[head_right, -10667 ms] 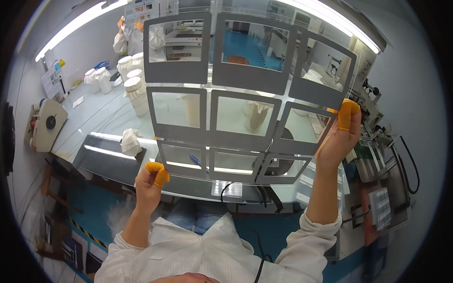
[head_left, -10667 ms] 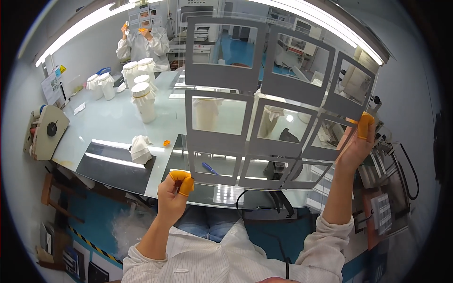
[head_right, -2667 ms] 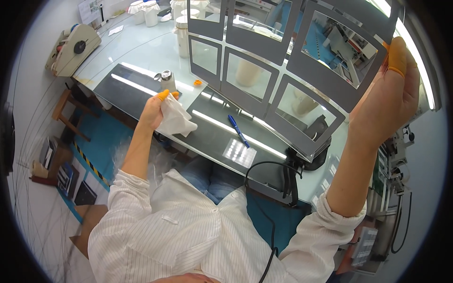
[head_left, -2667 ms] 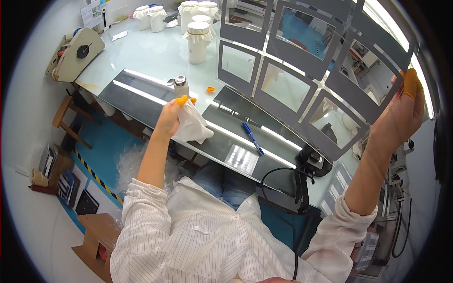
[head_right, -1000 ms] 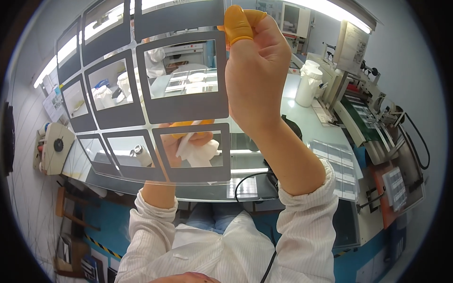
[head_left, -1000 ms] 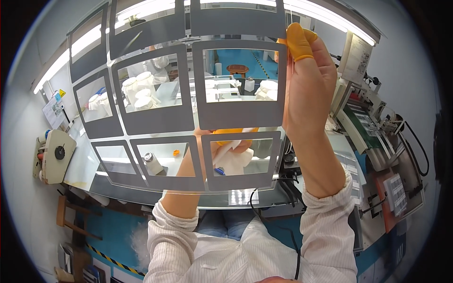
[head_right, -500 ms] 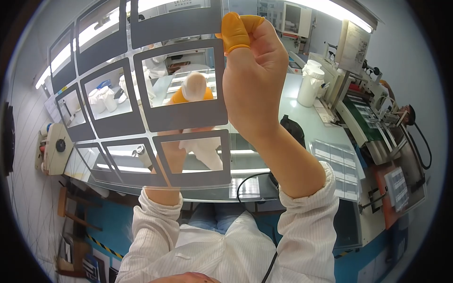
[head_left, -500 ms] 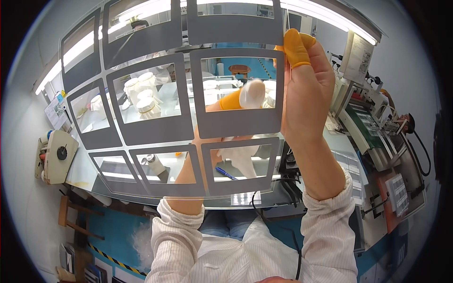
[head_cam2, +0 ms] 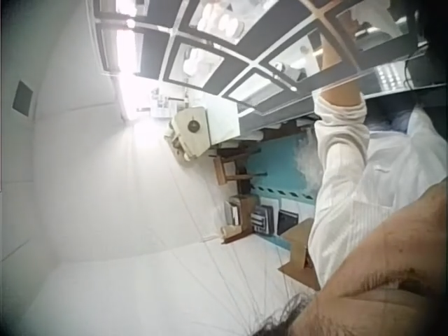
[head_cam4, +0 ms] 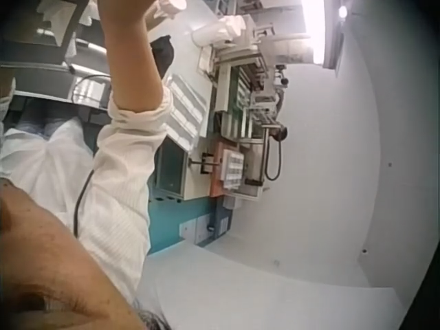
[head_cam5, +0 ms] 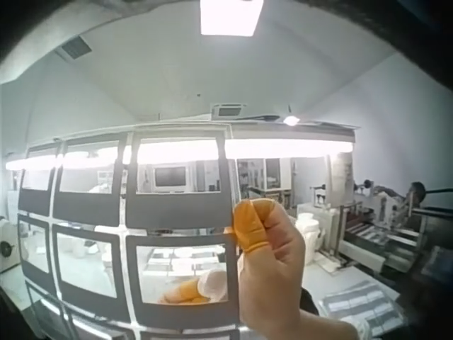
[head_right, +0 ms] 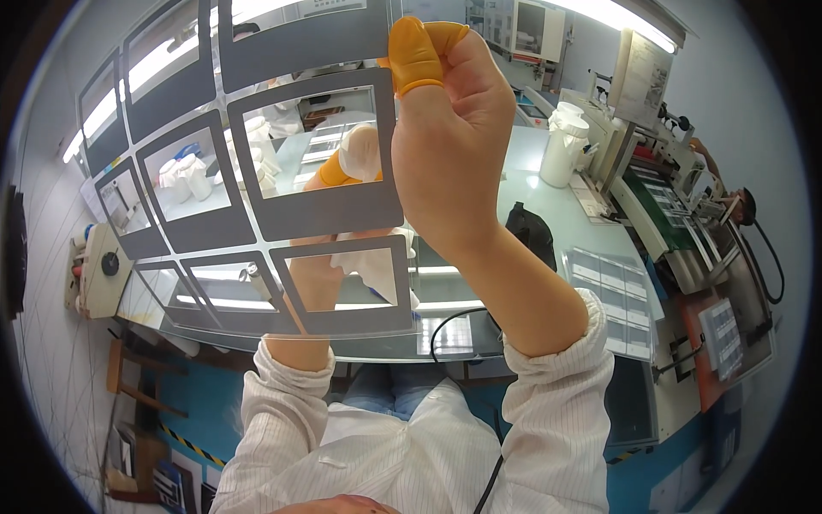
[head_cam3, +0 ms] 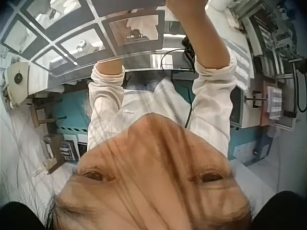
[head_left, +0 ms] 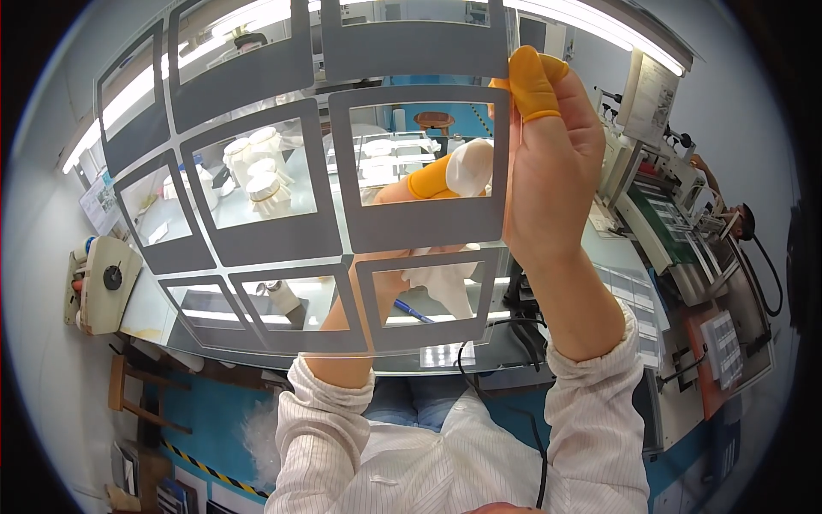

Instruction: Inspecting and cleaning glass panels with a grid pattern using a cloth in an industrial cleanroom setting.

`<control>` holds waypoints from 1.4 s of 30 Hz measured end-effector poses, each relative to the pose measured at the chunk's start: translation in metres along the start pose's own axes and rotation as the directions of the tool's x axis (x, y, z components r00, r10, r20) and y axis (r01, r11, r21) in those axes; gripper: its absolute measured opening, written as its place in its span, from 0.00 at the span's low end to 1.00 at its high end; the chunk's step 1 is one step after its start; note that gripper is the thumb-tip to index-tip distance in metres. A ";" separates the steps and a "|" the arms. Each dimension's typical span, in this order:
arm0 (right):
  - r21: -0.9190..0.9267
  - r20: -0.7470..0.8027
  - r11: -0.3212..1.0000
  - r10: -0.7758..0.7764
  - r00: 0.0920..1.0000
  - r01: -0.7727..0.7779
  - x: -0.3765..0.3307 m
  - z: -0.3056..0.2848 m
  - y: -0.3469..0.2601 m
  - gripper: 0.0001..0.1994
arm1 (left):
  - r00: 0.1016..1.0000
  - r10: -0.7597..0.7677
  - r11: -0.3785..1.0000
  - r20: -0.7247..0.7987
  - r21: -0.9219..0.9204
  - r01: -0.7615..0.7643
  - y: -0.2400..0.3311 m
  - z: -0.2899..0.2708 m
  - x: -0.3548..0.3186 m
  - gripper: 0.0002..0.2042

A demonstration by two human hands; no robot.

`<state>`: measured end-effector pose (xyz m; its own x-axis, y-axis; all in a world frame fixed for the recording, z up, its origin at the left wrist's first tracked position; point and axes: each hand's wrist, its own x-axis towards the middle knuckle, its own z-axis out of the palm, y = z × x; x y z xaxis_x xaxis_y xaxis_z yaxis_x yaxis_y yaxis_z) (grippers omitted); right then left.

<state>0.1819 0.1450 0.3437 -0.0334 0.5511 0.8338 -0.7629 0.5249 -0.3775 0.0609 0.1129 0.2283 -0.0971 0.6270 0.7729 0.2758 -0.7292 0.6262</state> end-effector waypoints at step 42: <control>-0.105 0.050 0.939 -0.323 0.945 0.326 -0.008 -0.028 0.002 0.04 | 0.906 0.408 0.221 0.113 0.951 -0.218 0.097 0.056 -0.015 0.25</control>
<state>0.1987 0.1598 0.3249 0.1821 0.3189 0.9301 -0.6600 0.7408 -0.1248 0.1424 0.0478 0.2715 0.1322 0.3013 0.9443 0.9912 -0.0373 -0.1268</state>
